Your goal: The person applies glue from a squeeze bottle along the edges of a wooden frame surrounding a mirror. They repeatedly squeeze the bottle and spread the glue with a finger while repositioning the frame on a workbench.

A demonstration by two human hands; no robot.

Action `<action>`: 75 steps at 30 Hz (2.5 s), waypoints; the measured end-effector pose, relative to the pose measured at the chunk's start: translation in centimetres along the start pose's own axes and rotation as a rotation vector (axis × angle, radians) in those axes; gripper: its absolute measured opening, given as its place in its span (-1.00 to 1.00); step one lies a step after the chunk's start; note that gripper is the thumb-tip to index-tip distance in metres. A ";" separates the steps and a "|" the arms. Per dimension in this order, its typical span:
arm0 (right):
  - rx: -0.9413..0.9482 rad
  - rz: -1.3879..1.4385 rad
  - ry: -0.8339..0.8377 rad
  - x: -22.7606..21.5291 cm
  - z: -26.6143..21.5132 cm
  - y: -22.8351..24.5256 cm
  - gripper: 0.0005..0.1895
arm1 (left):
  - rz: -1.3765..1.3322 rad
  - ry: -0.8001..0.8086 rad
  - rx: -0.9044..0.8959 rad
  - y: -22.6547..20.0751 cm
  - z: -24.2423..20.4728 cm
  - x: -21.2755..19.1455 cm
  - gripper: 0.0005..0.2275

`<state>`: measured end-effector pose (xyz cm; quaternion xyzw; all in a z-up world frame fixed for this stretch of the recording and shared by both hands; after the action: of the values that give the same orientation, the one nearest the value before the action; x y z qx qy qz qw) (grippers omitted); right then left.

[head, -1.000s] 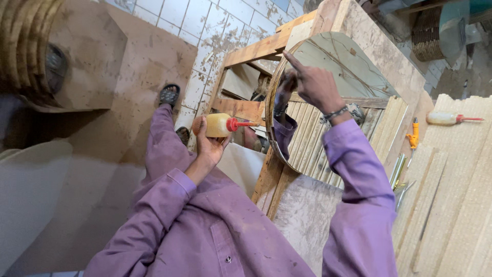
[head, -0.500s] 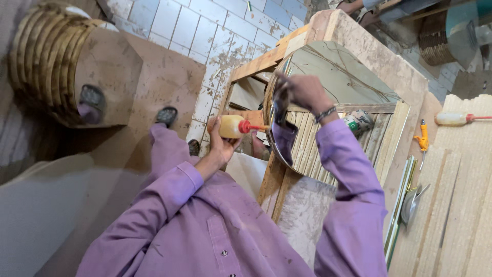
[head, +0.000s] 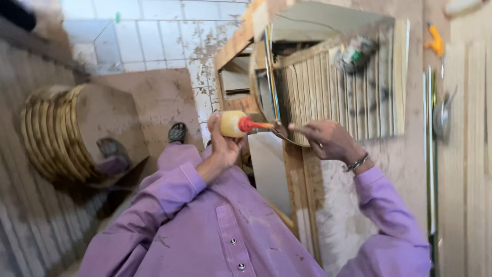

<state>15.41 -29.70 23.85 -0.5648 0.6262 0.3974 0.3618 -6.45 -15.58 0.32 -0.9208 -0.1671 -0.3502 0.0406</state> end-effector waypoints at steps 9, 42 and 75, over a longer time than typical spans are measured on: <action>0.580 1.206 -1.196 14.8 -1.5 16.0 0.14 | 0.578 0.228 -0.534 11.9 -4.3 0.9 -0.40; 0.802 2.291 -1.943 28.4 0.9 15.8 -0.28 | 1.014 0.012 0.053 -13.9 2.0 1.9 -0.58; 1.818 0.918 -1.930 19.9 -3.4 24.8 -0.42 | 1.078 0.351 -0.183 -2.2 9.6 8.7 -0.40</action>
<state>-11.29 -40.01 9.57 0.6081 0.2954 0.1663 0.7178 4.95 -9.19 -1.20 -0.8035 0.3664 -0.4408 0.1606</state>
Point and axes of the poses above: each hand's wrist, its own z-axis towards the middle knuckle, its own x-axis out of the palm, y = z × x, the point moved 2 cm from there along z, towards the middle knuckle, and after that the axes turned 1 degree about -y, right-handed, at the moved point
